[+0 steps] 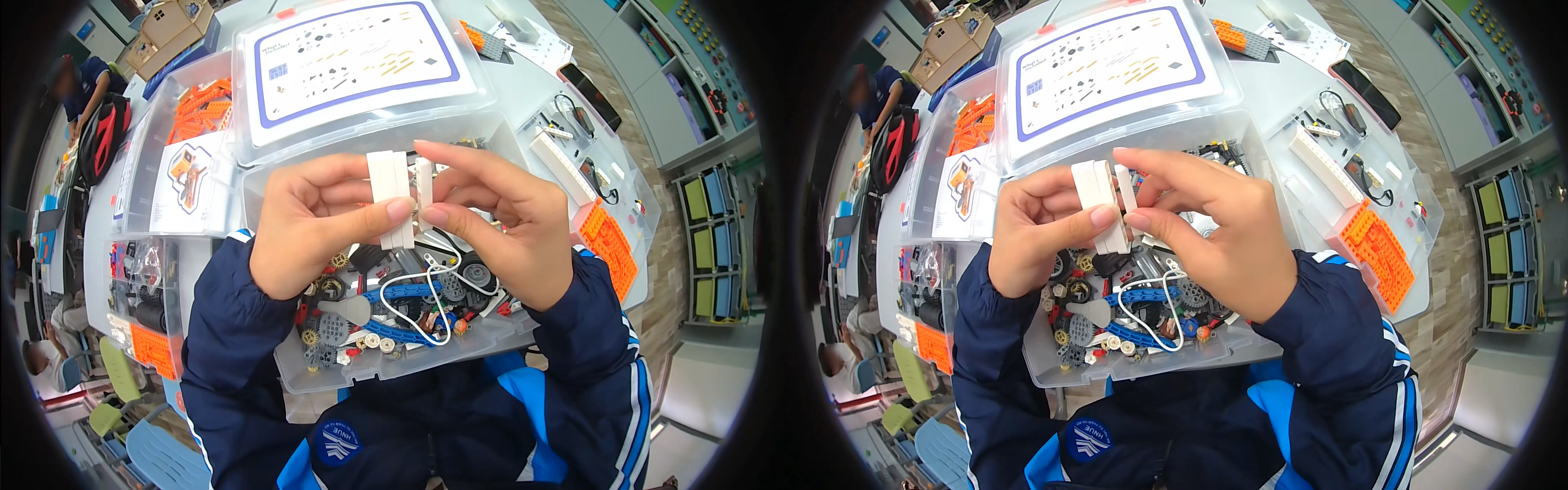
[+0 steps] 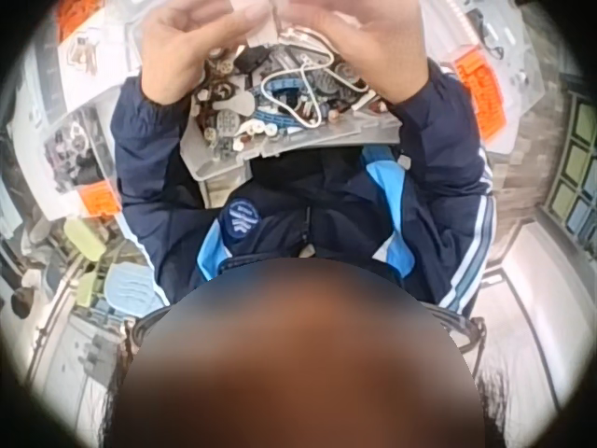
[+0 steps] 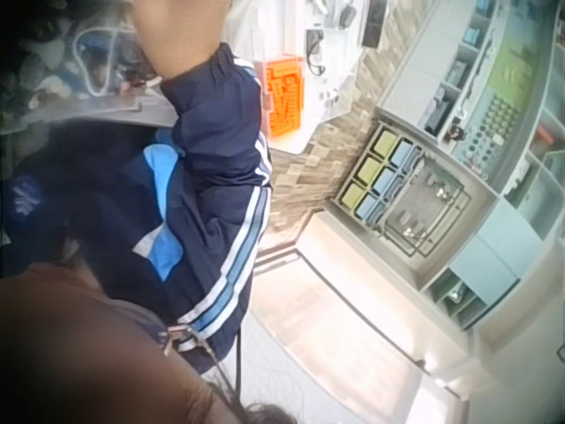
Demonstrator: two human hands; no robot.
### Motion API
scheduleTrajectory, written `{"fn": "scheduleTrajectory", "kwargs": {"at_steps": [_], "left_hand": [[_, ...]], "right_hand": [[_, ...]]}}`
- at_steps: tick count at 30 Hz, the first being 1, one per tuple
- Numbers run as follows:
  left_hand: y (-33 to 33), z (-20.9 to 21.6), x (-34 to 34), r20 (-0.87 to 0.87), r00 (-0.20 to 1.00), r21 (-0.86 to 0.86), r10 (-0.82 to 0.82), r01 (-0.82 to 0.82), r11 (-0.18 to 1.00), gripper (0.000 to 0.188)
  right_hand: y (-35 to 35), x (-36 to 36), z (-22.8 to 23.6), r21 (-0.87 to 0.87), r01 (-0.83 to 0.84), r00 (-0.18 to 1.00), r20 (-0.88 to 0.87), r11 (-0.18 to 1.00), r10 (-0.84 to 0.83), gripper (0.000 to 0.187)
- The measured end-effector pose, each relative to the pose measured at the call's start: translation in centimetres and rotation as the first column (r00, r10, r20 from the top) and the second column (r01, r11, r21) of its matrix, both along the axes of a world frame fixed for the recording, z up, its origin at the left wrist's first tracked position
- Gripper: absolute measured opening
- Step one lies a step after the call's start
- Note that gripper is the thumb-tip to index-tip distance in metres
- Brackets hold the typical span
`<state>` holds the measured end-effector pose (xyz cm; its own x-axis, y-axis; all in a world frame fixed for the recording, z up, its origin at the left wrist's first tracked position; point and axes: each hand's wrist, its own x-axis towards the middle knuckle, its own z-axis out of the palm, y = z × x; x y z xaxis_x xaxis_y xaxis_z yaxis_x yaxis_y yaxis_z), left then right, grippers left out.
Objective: The person picks white LEGO bricks from a clear bin and connects them by hand, forming a small rectangular assembly. They repeatedly pick, align, and snap pieces together, occasionally placing the assembly back into the bin.
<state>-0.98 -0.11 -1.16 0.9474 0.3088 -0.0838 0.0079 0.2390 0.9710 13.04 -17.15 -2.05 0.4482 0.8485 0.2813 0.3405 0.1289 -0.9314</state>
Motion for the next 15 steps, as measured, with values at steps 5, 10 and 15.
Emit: {"fn": "scheduleTrajectory", "kwargs": {"at_steps": [5, 10, 15], "left_hand": [[0.1, -0.1, 0.1, -0.011, 0.996, 0.062, 0.085, -0.084, 0.995, 0.039], [0.2, -0.3, 0.4, 0.003, 0.976, 0.073, 0.217, -0.216, 0.974, 0.044], [0.1, -0.6, 0.3, -0.019, 0.985, 0.033, 0.172, -0.171, 0.985, 0.043]], "right_hand": [[-0.3, 1.0, -0.3, -0.029, 0.059, 0.976, 0.212, 0.998, -0.052, 0.050], [-1.3, 1.7, 0.0, -0.097, 0.112, 0.961, 0.264, 0.989, -0.083, 0.054], [-1.7, 1.8, 1.1, -0.077, -0.034, 0.878, 0.474, 0.996, 0.067, 0.070]]}}
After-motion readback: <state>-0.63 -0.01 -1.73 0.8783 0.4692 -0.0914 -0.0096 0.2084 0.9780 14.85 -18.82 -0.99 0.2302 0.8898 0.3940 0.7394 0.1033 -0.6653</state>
